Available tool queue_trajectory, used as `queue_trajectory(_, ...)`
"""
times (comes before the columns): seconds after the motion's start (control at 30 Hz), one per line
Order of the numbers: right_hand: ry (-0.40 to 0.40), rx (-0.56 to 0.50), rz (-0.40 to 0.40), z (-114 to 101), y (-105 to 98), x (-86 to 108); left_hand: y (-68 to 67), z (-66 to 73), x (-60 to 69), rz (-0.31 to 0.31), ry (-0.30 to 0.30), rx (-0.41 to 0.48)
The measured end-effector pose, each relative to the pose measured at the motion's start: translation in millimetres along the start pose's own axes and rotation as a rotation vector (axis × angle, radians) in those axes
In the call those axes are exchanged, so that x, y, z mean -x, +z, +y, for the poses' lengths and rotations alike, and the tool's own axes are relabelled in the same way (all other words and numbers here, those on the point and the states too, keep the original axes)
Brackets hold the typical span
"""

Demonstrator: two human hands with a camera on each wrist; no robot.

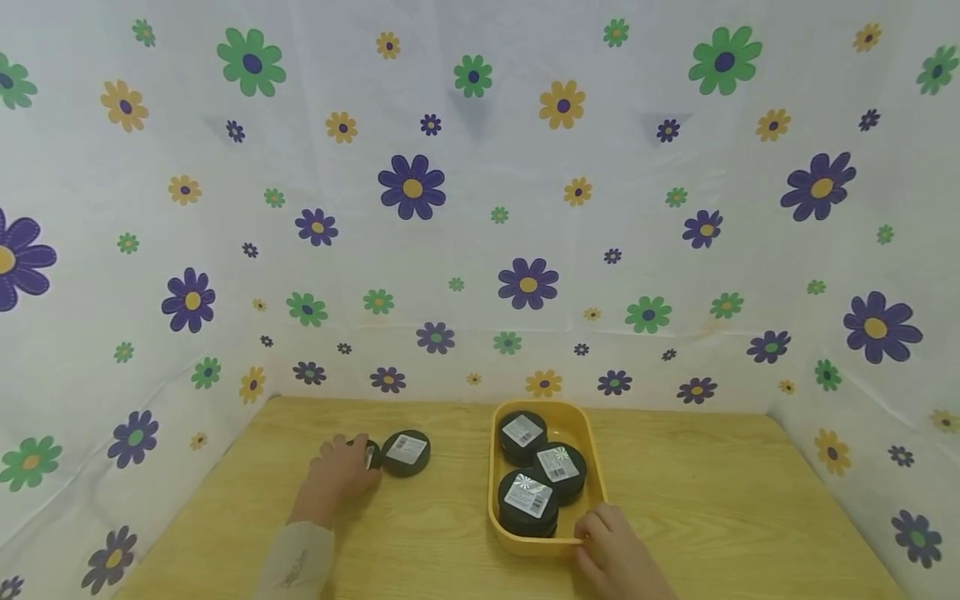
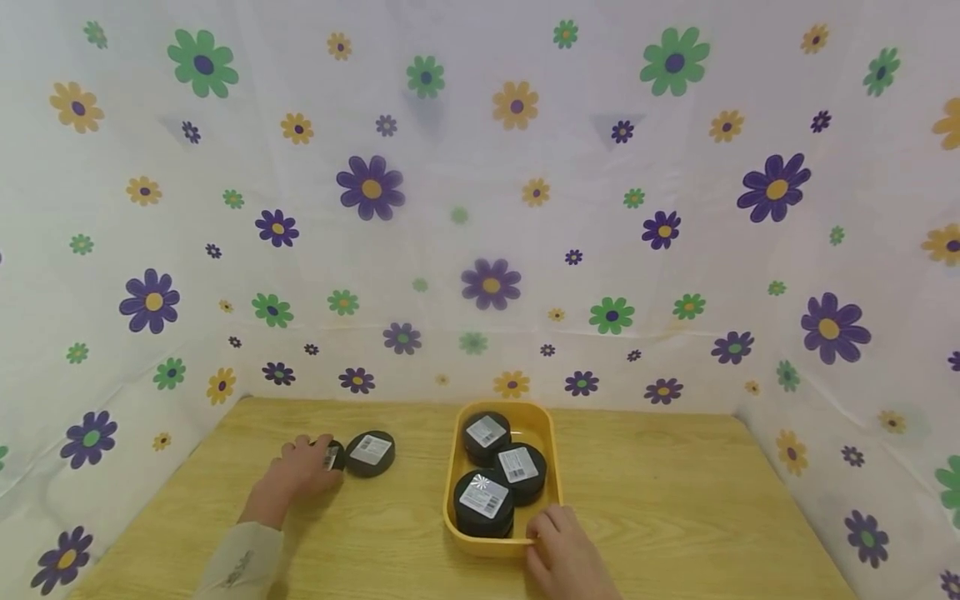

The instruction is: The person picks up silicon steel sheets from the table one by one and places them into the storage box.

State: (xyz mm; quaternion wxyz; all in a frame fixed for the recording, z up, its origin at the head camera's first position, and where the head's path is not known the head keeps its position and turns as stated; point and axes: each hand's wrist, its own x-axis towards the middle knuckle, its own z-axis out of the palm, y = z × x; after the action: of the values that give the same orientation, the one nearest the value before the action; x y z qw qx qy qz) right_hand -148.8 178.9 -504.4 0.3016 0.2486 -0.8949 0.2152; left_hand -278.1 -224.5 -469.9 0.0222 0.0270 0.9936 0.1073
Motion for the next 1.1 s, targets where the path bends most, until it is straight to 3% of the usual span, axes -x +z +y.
queue_trajectory(0.23,-0.028,-0.001,0.022,1,2,0.1,3.4,-4.0,2.8,0.035,0.004,0.038)
queue_trajectory(0.43,-0.040,-0.003,0.037,2,2,0.2,2.3,-5.8,3.8,0.037,0.011,0.013)
queue_trajectory(0.7,0.056,-0.020,-0.040,-2,0,0.2,2.8,-10.1,3.7,0.027,0.011,0.022)
queue_trajectory(0.93,0.061,-0.017,-0.044,-3,-1,-0.6,4.1,-14.3,3.4,0.001,0.000,0.031)
queue_trajectory(1.1,0.115,-0.025,-0.082,-5,-2,-1.3,3.8,-15.6,4.3,-0.019,-0.002,0.030)
